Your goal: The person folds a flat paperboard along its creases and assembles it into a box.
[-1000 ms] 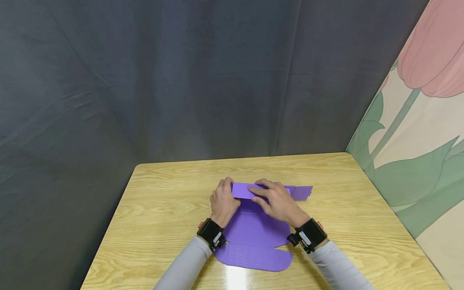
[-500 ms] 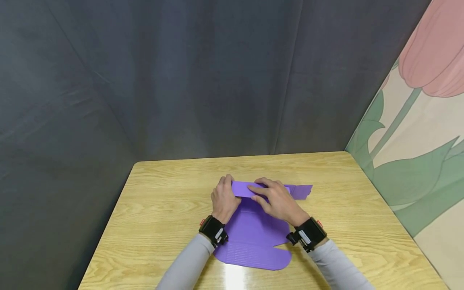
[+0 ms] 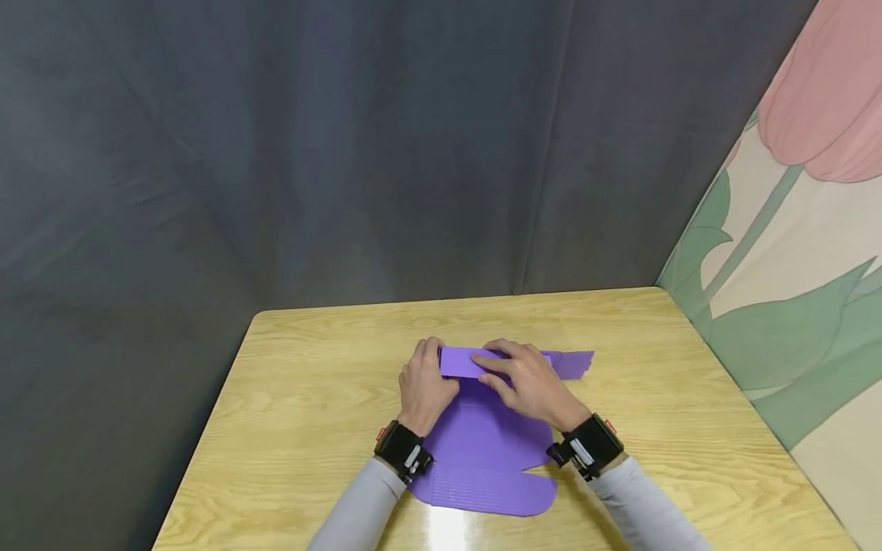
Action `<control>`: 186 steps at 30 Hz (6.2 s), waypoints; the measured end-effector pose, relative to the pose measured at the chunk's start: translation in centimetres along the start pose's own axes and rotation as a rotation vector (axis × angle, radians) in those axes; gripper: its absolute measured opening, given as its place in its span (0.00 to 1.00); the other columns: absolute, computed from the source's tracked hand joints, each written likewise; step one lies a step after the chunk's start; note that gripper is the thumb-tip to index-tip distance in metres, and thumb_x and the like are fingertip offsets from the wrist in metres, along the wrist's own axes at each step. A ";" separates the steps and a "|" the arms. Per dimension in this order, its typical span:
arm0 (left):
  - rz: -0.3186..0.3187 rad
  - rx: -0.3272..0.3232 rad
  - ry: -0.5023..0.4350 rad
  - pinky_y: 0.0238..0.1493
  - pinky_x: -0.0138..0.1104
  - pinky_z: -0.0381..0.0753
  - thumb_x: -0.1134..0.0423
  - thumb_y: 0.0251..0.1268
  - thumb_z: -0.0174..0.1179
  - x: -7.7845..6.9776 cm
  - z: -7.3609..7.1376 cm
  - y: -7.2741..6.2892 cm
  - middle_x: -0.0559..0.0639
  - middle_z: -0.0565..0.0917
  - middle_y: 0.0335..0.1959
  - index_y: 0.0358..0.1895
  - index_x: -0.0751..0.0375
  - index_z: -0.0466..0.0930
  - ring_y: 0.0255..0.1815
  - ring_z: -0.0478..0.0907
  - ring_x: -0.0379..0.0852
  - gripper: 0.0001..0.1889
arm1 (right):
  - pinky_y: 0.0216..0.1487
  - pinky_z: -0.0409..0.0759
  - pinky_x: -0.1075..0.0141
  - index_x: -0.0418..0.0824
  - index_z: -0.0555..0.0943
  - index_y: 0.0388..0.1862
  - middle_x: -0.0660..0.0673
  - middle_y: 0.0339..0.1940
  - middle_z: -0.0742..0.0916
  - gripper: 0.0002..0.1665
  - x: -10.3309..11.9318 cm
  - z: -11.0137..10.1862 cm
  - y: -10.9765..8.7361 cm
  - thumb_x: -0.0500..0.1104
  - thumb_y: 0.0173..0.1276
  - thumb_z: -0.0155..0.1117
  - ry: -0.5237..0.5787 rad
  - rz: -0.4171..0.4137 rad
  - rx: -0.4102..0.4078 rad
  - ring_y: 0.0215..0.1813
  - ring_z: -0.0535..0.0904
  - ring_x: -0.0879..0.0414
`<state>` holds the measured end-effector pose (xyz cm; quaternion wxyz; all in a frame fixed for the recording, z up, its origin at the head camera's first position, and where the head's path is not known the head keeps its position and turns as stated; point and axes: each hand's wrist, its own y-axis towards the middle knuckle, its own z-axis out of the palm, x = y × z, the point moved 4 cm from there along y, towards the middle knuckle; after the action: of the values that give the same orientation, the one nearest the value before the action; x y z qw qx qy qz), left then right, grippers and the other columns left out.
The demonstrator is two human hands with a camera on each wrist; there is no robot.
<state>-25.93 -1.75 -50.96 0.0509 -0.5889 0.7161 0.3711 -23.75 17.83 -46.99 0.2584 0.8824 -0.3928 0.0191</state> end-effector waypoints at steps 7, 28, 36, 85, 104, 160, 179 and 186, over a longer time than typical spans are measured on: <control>0.134 0.140 0.045 0.31 0.43 0.87 0.53 0.59 0.74 -1.3 -1.2 -0.7 0.57 0.80 0.67 0.74 0.56 0.74 0.35 0.87 0.54 0.38 | 0.68 0.78 0.38 0.48 0.85 0.70 0.39 0.66 0.85 0.24 -0.4 0.0 -0.2 0.51 0.78 0.68 0.004 0.016 0.027 0.67 0.83 0.42; 0.408 0.225 0.224 0.72 0.58 0.71 0.34 0.74 0.59 -6.6 -0.9 -0.7 0.52 0.80 0.66 0.68 0.53 0.79 0.70 0.75 0.61 0.31 | 0.66 0.80 0.44 0.37 0.89 0.58 0.37 0.64 0.84 0.20 -1.7 -2.5 -4.1 0.42 0.69 0.76 -0.007 0.026 -0.151 0.66 0.79 0.40; 0.379 0.209 0.195 0.71 0.58 0.70 0.36 0.77 0.56 -6.7 -0.6 -0.7 0.51 0.82 0.65 0.65 0.52 0.81 0.69 0.76 0.58 0.28 | 0.59 0.85 0.48 0.36 0.88 0.59 0.38 0.60 0.85 0.19 -2.6 -3.0 -6.9 0.38 0.70 0.74 -0.018 0.097 -0.197 0.62 0.82 0.42; 0.319 0.217 0.056 0.79 0.65 0.64 0.44 0.76 0.63 -6.7 -0.9 -1.4 0.54 0.82 0.65 0.63 0.56 0.85 0.71 0.74 0.59 0.24 | 0.55 0.88 0.70 0.29 0.85 0.57 0.34 0.52 0.88 0.23 -2.8 0.6 -7.9 0.19 0.64 0.70 0.590 0.336 -0.392 0.55 0.89 0.47; 0.314 0.225 0.067 0.79 0.65 0.65 0.43 0.73 0.67 -6.5 -1.1 -1.2 0.52 0.82 0.64 0.62 0.55 0.85 0.70 0.75 0.58 0.24 | 0.58 0.88 0.66 0.26 0.84 0.54 0.31 0.49 0.87 0.21 -2.9 1.1 -8.4 0.17 0.62 0.71 0.660 0.317 -0.389 0.57 0.86 0.64; 0.282 0.261 0.065 0.80 0.64 0.62 0.43 0.75 0.66 -5.8 -1.1 -0.7 0.51 0.81 0.64 0.63 0.53 0.84 0.71 0.74 0.58 0.24 | 0.55 0.88 0.71 0.22 0.82 0.62 0.33 0.58 0.90 0.17 -5.1 2.2 -8.6 0.29 0.78 0.60 0.978 0.969 -0.374 0.50 0.89 0.66; 0.273 0.271 0.055 0.81 0.64 0.62 0.43 0.75 0.65 -6.1 -1.4 -0.4 0.52 0.80 0.65 0.63 0.54 0.84 0.71 0.73 0.59 0.24 | 0.55 0.89 0.68 0.20 0.80 0.63 0.49 0.52 0.93 0.18 -4.8 2.3 -7.9 0.28 0.78 0.60 1.084 0.919 -0.363 0.50 0.90 0.64; 0.274 0.276 0.062 0.81 0.64 0.62 0.43 0.75 0.65 -6.1 -1.5 -0.3 0.51 0.80 0.65 0.63 0.54 0.84 0.71 0.73 0.58 0.23 | 0.54 0.89 0.70 0.20 0.80 0.63 0.54 0.49 0.93 0.19 -4.8 2.1 -7.6 0.29 0.78 0.62 1.057 0.899 -0.356 0.49 0.89 0.66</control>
<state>-23.31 2.28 -46.87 0.0580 -0.4848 0.8348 0.2545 -22.08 24.33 -53.30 0.5211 0.4522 -0.5380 0.4842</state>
